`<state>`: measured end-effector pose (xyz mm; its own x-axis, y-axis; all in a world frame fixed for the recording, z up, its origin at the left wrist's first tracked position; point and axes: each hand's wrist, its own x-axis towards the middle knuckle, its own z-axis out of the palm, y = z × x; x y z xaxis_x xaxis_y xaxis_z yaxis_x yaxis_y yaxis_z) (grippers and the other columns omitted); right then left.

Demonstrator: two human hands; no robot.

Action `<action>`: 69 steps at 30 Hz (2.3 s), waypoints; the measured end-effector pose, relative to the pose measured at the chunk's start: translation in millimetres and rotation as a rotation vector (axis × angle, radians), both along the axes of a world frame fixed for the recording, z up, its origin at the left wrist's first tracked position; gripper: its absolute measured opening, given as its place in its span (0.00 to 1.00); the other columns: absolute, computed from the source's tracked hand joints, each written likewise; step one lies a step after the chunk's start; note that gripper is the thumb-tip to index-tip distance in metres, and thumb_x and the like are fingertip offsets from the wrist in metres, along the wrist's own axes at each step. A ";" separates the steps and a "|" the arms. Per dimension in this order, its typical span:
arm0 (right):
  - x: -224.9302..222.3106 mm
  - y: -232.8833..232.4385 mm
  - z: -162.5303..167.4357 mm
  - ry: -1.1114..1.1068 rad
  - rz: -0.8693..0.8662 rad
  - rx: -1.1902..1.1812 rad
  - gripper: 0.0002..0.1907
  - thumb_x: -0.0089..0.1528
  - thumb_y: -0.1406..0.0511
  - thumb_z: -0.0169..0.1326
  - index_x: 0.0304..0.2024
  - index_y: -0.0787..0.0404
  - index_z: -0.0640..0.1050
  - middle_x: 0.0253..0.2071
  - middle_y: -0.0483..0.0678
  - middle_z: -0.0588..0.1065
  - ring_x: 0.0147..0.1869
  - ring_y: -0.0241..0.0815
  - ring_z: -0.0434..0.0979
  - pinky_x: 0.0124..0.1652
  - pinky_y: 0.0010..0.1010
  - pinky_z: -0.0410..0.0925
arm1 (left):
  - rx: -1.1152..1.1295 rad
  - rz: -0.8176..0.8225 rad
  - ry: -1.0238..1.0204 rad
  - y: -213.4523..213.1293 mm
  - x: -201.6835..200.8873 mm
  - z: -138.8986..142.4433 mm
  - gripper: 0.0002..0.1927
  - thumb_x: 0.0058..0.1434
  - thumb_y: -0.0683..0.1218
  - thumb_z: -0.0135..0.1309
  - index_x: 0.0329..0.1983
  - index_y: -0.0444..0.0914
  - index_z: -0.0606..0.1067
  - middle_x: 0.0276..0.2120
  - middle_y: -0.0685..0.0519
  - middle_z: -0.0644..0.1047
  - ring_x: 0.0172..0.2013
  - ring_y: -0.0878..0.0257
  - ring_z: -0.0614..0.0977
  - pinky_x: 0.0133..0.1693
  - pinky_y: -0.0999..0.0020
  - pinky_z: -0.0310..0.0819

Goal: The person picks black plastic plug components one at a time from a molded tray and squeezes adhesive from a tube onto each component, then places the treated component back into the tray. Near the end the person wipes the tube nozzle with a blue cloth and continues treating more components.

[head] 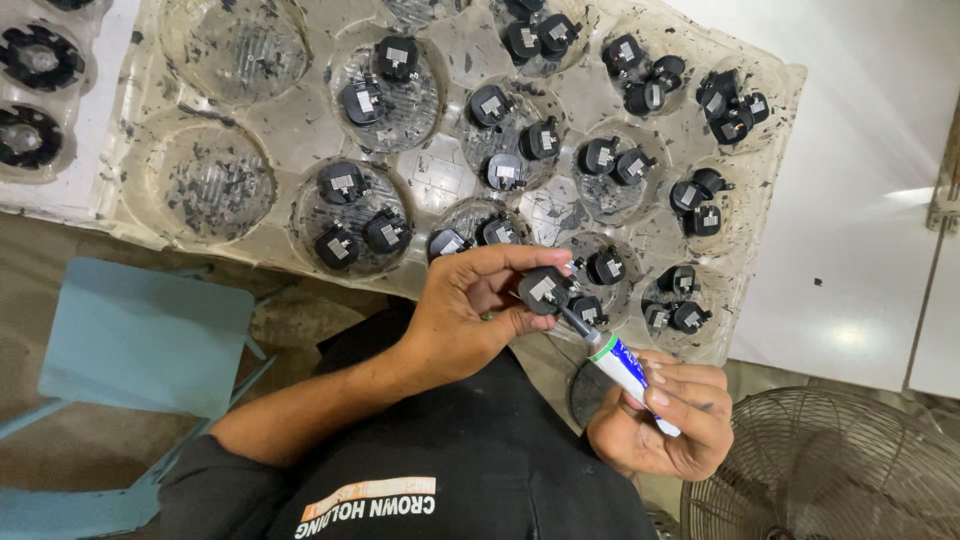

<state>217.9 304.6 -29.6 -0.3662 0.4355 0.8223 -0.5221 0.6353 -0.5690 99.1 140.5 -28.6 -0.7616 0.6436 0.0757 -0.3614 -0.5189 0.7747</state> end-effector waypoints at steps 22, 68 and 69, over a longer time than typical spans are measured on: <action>-1.2 3.6 -2.2 -0.005 -0.068 -0.044 0.12 0.63 0.73 0.62 0.42 0.63 0.71 0.35 0.49 0.70 0.38 0.41 0.76 0.40 0.31 0.79 | 0.128 -0.226 -0.210 6.6 19.2 -11.7 0.25 0.69 0.39 0.59 0.69 0.31 0.71 0.53 0.51 0.79 0.44 0.68 0.81 0.52 0.68 0.81; 57.4 57.0 -8.9 0.084 -0.036 -0.598 0.13 0.71 0.69 0.61 0.54 0.60 0.71 0.47 0.46 0.70 0.52 0.36 0.74 0.54 0.23 0.74 | -0.644 -0.114 1.953 161.0 -145.4 18.6 0.09 0.41 0.40 0.64 0.27 0.43 0.81 0.30 0.48 0.79 0.33 0.48 0.83 0.32 0.53 0.77; 57.4 57.6 -9.7 0.082 -0.034 -0.598 0.13 0.71 0.69 0.62 0.53 0.61 0.71 0.46 0.46 0.70 0.52 0.36 0.74 0.55 0.23 0.74 | -0.664 -0.162 1.981 165.2 -146.6 17.1 0.09 0.40 0.40 0.64 0.26 0.44 0.81 0.29 0.49 0.79 0.33 0.48 0.83 0.32 0.53 0.77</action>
<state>275.2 362.1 -39.3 -0.2897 0.8415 0.4561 -0.5648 0.2344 -0.7912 -47.4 305.7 -11.5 0.0852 0.9467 0.3106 0.9874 -0.1218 0.1006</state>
